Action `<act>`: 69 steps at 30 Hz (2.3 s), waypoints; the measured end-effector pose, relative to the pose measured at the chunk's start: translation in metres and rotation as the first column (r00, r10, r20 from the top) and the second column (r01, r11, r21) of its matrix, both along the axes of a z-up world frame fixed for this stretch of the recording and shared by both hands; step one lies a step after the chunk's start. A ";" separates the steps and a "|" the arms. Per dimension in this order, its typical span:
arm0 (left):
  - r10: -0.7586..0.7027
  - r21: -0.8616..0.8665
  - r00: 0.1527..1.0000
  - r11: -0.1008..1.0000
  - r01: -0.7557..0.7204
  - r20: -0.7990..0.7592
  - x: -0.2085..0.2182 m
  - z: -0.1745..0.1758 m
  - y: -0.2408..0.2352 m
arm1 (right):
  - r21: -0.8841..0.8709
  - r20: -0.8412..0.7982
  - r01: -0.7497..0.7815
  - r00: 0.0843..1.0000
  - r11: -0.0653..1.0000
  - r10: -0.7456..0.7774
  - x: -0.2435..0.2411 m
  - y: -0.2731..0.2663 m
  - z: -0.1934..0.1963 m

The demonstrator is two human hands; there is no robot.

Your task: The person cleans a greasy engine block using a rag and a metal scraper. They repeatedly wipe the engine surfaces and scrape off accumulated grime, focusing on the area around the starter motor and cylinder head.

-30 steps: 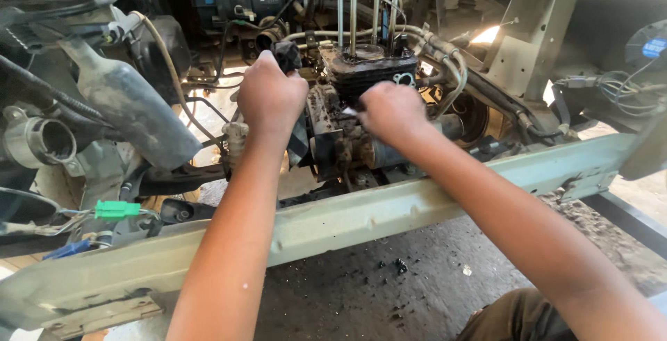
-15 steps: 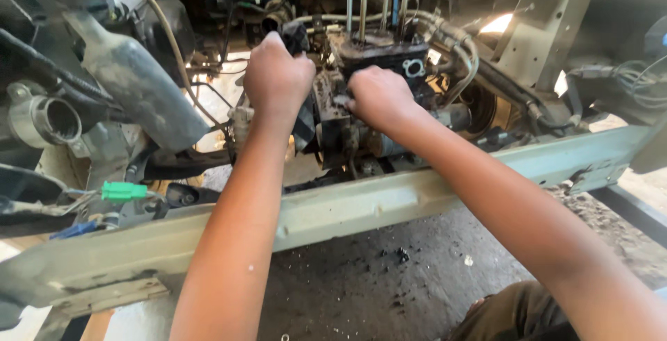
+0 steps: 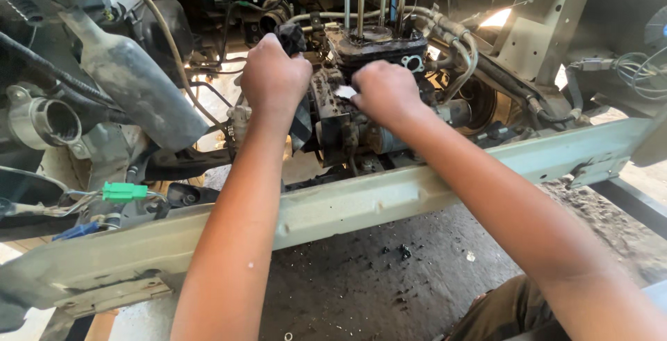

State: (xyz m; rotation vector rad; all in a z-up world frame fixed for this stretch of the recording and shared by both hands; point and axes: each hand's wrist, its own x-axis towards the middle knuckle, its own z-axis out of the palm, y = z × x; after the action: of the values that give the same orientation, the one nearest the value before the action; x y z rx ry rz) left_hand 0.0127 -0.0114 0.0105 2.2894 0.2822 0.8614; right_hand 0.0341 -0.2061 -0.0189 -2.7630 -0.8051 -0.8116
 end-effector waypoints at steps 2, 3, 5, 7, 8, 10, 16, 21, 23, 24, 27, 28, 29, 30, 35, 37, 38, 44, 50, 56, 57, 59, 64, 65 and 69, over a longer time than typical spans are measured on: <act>0.004 -0.012 1.000 1.000 -0.004 -0.016 -0.001 -0.001 0.000 | 0.191 -0.099 -0.090 0.989 0.978 0.110 0.005 -0.005 0.007; 0.004 -0.010 1.000 1.000 -0.005 -0.022 -0.002 0.000 0.000 | 0.145 -0.111 -0.028 0.993 0.989 0.044 0.006 -0.005 0.009; 0.003 -0.001 0.999 1.000 -0.003 -0.037 -0.002 0.001 0.000 | 0.051 -0.130 0.100 0.987 0.994 -0.093 0.006 -0.004 0.006; -0.002 0.010 0.998 1.000 0.003 -0.055 -0.002 0.001 0.000 | 0.006 -0.034 0.018 0.999 1.000 -0.018 0.009 -0.001 -0.004; -0.007 0.009 0.999 1.000 0.007 -0.036 -0.001 0.001 0.000 | -0.020 0.011 -0.020 1.000 1.000 0.021 0.010 0.001 -0.009; -0.014 0.005 1.000 1.000 0.014 -0.005 0.000 -0.002 0.000 | -0.003 0.060 -0.036 0.998 0.999 0.036 0.015 0.004 -0.013; 0.009 -0.001 1.000 1.000 -0.009 -0.027 -0.001 -0.002 0.000 | -0.002 -0.018 0.064 0.998 0.998 -0.064 0.002 0.022 -0.005; -0.006 -0.033 1.000 0.999 0.005 -0.019 -0.001 -0.001 0.000 | -0.146 0.086 0.147 0.987 0.978 -0.135 0.002 0.023 -0.011; -0.002 -0.025 0.999 1.000 0.001 -0.033 0.000 -0.001 0.002 | -0.222 0.117 0.150 0.985 0.963 -0.126 0.010 0.027 -0.015; -0.004 -0.028 0.999 1.000 0.003 -0.042 0.001 0.000 0.002 | -0.231 0.104 0.115 0.990 0.966 -0.094 0.015 0.032 -0.016; -0.015 -0.065 0.999 0.998 0.012 -0.048 0.003 -0.001 0.002 | -0.285 0.090 0.079 0.994 0.955 -0.055 0.028 0.058 -0.016; -0.016 -0.080 0.999 0.997 0.013 -0.045 0.003 0.000 0.002 | -0.315 0.107 0.106 0.991 0.943 -0.076 0.031 0.068 -0.016; -0.009 -0.065 0.999 0.998 0.007 -0.039 0.001 -0.001 0.004 | -0.340 0.122 0.130 0.988 0.931 -0.093 0.033 0.078 -0.016; -0.003 -0.049 0.999 0.999 0.001 -0.032 0.000 -0.001 0.003 | -0.323 0.102 0.171 0.984 0.931 -0.146 0.036 0.085 -0.014; 0.086 -0.049 0.977 0.996 -0.078 0.194 -0.010 0.007 0.000 | -0.206 0.324 0.164 0.942 0.965 -0.091 0.040 0.091 0.008; 0.131 -0.092 0.901 0.991 -0.102 0.413 -0.011 0.007 0.003 | -0.117 0.346 0.038 0.938 0.992 0.005 0.019 0.068 0.020; 0.139 -0.133 0.890 0.987 -0.090 0.435 -0.010 0.006 0.004 | -0.075 0.359 -0.029 0.932 0.997 0.054 0.006 0.053 0.028; -0.085 -0.315 0.938 0.929 0.197 0.336 0.018 -0.005 0.002 | -0.095 0.557 -0.244 0.791 0.965 0.255 -0.045 -0.028 0.048; -0.677 -0.290 0.720 0.727 0.623 -0.152 0.007 -0.015 -0.020 | -0.181 0.399 -0.306 0.845 0.934 0.355 -0.045 -0.045 0.017; -0.658 -0.335 0.742 0.676 0.656 0.126 0.003 -0.011 -0.030 | 0.045 0.400 -0.416 0.841 0.908 0.365 -0.045 -0.036 0.011; -0.585 -0.275 0.806 0.763 0.585 0.091 0.001 -0.010 -0.032 | 0.062 0.386 -0.420 0.847 0.905 0.366 -0.046 -0.036 0.011; -0.464 -0.149 0.881 0.868 0.473 0.096 -0.001 -0.008 -0.036 | 0.097 0.355 -0.423 0.860 0.901 0.365 -0.045 -0.036 0.011; -0.139 0.034 0.990 0.990 0.137 0.036 -0.001 -0.005 -0.014 | 0.021 0.260 -0.430 0.874 0.903 0.410 -0.039 -0.042 0.006; -0.149 -0.067 0.986 0.986 0.154 0.074 -0.003 -0.001 0.002 | -0.017 0.227 -0.433 0.876 0.901 0.426 -0.037 -0.042 0.005; 0.037 -0.136 0.998 0.990 -0.043 -0.047 -0.002 0.000 0.024 | -0.154 0.116 -0.509 0.842 0.847 0.527 -0.030 -0.044 0.005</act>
State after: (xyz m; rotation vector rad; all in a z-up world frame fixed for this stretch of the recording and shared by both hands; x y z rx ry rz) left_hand 0.0109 0.0130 0.0103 2.1831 0.3966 0.7872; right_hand 0.0039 -0.2504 -0.0137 -2.3865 -1.5875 -0.8841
